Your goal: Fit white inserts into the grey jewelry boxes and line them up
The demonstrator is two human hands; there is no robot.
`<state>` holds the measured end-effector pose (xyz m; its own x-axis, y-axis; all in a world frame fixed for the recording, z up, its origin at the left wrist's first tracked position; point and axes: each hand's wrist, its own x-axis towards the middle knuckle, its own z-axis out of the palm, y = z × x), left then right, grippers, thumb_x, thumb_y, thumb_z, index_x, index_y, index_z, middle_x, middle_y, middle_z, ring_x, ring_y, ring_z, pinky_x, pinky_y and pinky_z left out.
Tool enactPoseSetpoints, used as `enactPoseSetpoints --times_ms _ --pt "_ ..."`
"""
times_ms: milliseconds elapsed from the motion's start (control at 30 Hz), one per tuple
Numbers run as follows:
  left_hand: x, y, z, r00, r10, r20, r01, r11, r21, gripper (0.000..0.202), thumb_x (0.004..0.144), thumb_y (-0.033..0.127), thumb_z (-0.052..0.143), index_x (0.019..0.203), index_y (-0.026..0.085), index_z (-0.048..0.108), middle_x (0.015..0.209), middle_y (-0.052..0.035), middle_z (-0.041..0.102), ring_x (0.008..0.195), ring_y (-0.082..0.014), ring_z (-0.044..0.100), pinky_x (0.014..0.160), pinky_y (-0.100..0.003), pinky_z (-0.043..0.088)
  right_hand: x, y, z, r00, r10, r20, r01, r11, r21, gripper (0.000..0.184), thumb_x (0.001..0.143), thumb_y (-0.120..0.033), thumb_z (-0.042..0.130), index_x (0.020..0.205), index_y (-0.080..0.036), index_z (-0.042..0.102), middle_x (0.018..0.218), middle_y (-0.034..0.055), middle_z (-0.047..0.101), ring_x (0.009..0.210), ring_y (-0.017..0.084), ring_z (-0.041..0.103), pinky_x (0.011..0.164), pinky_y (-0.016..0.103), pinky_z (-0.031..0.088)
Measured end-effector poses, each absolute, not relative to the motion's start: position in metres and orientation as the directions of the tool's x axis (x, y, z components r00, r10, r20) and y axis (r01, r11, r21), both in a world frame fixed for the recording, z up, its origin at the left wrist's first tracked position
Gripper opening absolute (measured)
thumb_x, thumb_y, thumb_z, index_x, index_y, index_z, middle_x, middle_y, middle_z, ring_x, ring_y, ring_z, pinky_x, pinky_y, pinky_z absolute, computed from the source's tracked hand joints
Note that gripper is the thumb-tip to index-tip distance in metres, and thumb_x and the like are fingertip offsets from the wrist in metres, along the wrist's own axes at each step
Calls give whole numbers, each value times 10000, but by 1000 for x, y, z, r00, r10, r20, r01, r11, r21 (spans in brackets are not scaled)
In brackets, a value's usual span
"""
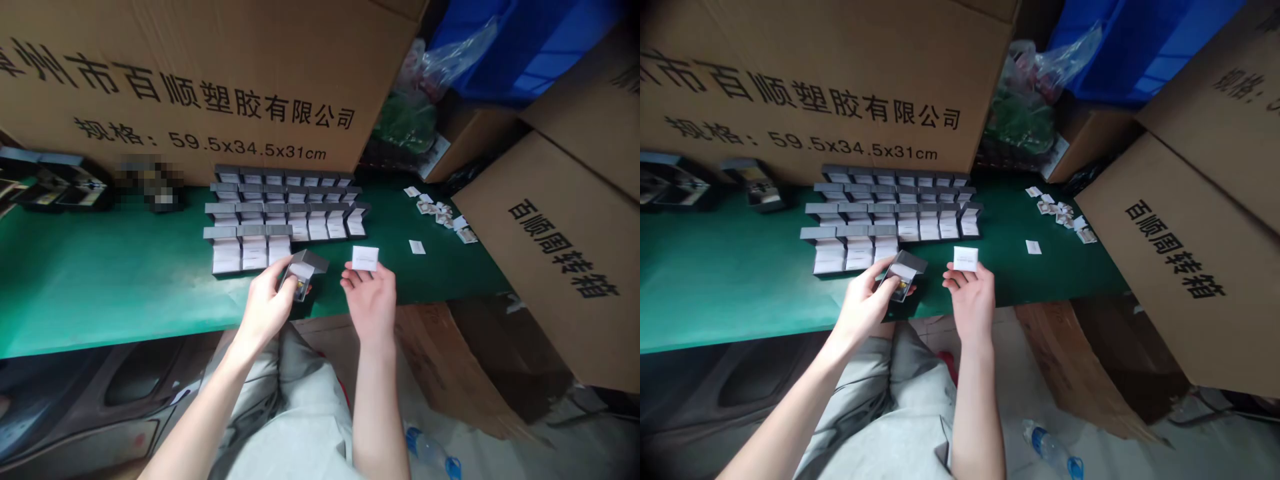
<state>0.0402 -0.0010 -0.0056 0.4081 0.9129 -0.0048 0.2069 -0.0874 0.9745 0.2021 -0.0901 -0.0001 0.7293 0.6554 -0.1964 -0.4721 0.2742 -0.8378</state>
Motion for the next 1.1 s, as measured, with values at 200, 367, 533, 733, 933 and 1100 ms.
enactPoseSetpoints --times_ms 200,367,533,733,933,1100 --pt "39 -3 0 434 900 -33 185 -54 981 573 907 322 588 1470 238 660 1377 -75 745 966 -254 783 903 -373 634 187 -77 -4 685 687 -241 -549 271 -790 322 884 -535 628 930 -216 639 810 44 745 693 172 690 656 304 587" --pt "39 -4 2 453 891 -30 180 -58 982 585 905 325 612 1484 250 648 1373 -72 743 1003 -257 770 917 -370 622 183 -85 -8 713 678 -181 -480 283 -831 268 818 -432 782 909 -216 651 794 13 721 710 135 661 698 263 566" --pt "39 -4 4 436 899 -32 212 -68 975 585 932 451 634 1476 237 649 1367 -89 744 1053 -266 759 989 -392 595 175 -86 -9 735 677 -33 -297 277 -914 281 890 -448 738 1042 -217 689 748 -20 636 661 130 592 657 276 522" --pt "41 -4 7 438 899 -19 200 -76 977 569 937 527 621 1418 225 661 1341 -112 749 1127 -288 739 902 -365 603 170 -93 -14 738 652 175 -11 271 -963 520 1025 -511 602 1482 -268 556 695 -49 556 638 150 552 712 311 536" --pt "40 -3 6 449 894 -5 198 -94 976 578 928 525 631 1420 221 657 1361 -113 739 1220 -298 700 960 -373 575 157 -96 -16 678 660 324 199 260 -945 564 1023 -450 635 1537 -277 480 791 -11 662 664 162 624 669 292 565" --pt "40 -3 6 452 892 -1 225 -113 968 575 937 507 622 1435 221 657 1314 -93 757 1095 -262 728 913 -352 578 156 -94 -16 679 612 406 362 202 -910 340 966 -368 742 1257 -241 619 823 -4 750 731 162 714 755 295 609"
